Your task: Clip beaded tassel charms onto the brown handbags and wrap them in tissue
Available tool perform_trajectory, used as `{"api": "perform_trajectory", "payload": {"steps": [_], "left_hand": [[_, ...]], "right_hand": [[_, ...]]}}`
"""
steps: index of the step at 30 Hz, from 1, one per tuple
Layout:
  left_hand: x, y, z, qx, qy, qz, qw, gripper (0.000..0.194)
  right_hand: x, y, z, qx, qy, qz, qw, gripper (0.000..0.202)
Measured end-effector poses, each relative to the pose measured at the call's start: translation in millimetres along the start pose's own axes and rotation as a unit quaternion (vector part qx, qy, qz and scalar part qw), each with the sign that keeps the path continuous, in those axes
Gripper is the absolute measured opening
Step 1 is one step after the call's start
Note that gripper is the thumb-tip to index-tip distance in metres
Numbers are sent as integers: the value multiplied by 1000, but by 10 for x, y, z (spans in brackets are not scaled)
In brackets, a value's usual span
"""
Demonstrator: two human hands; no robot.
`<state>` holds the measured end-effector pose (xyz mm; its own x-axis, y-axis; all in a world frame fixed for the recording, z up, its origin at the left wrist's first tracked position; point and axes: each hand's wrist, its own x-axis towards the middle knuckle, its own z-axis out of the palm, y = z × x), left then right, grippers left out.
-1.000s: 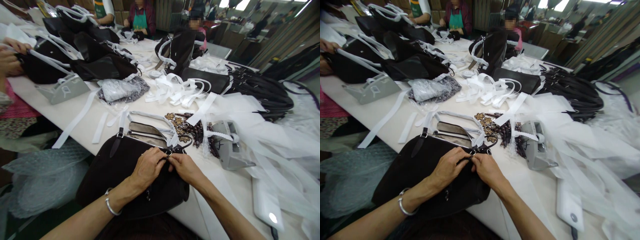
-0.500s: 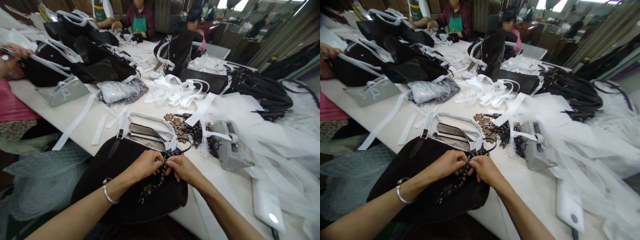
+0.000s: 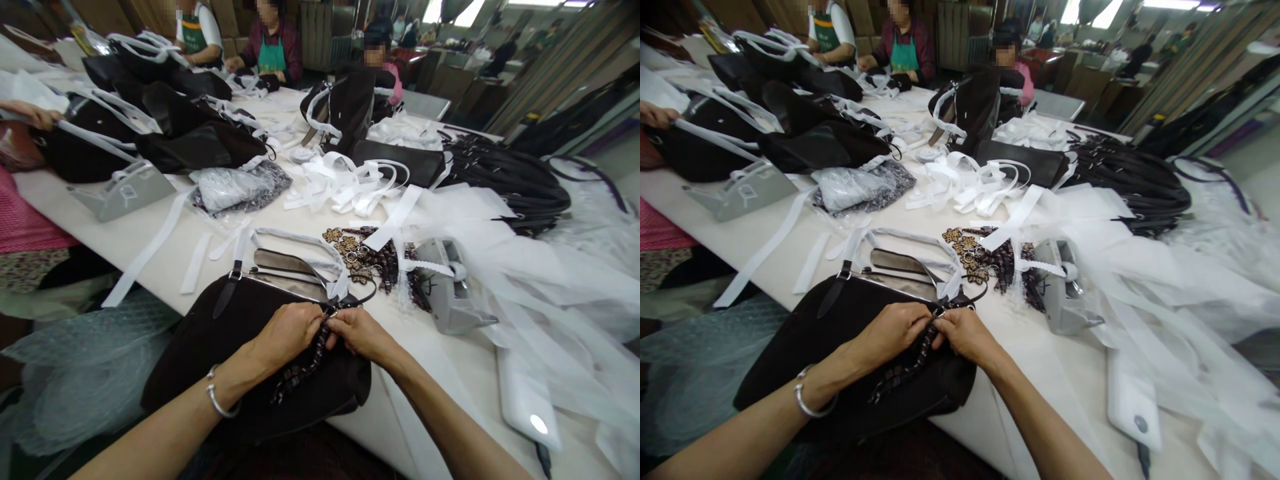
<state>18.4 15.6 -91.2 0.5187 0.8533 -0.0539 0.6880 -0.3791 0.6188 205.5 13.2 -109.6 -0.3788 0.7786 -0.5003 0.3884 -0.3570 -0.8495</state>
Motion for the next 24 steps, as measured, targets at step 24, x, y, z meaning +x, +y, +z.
{"api": "perform_trajectory", "payload": {"steps": [24], "left_hand": [[274, -22, 91, -420, 58, -166, 891, 19]], "right_hand": [[-92, 19, 140, -7, 293, -39, 955, 19]]}}
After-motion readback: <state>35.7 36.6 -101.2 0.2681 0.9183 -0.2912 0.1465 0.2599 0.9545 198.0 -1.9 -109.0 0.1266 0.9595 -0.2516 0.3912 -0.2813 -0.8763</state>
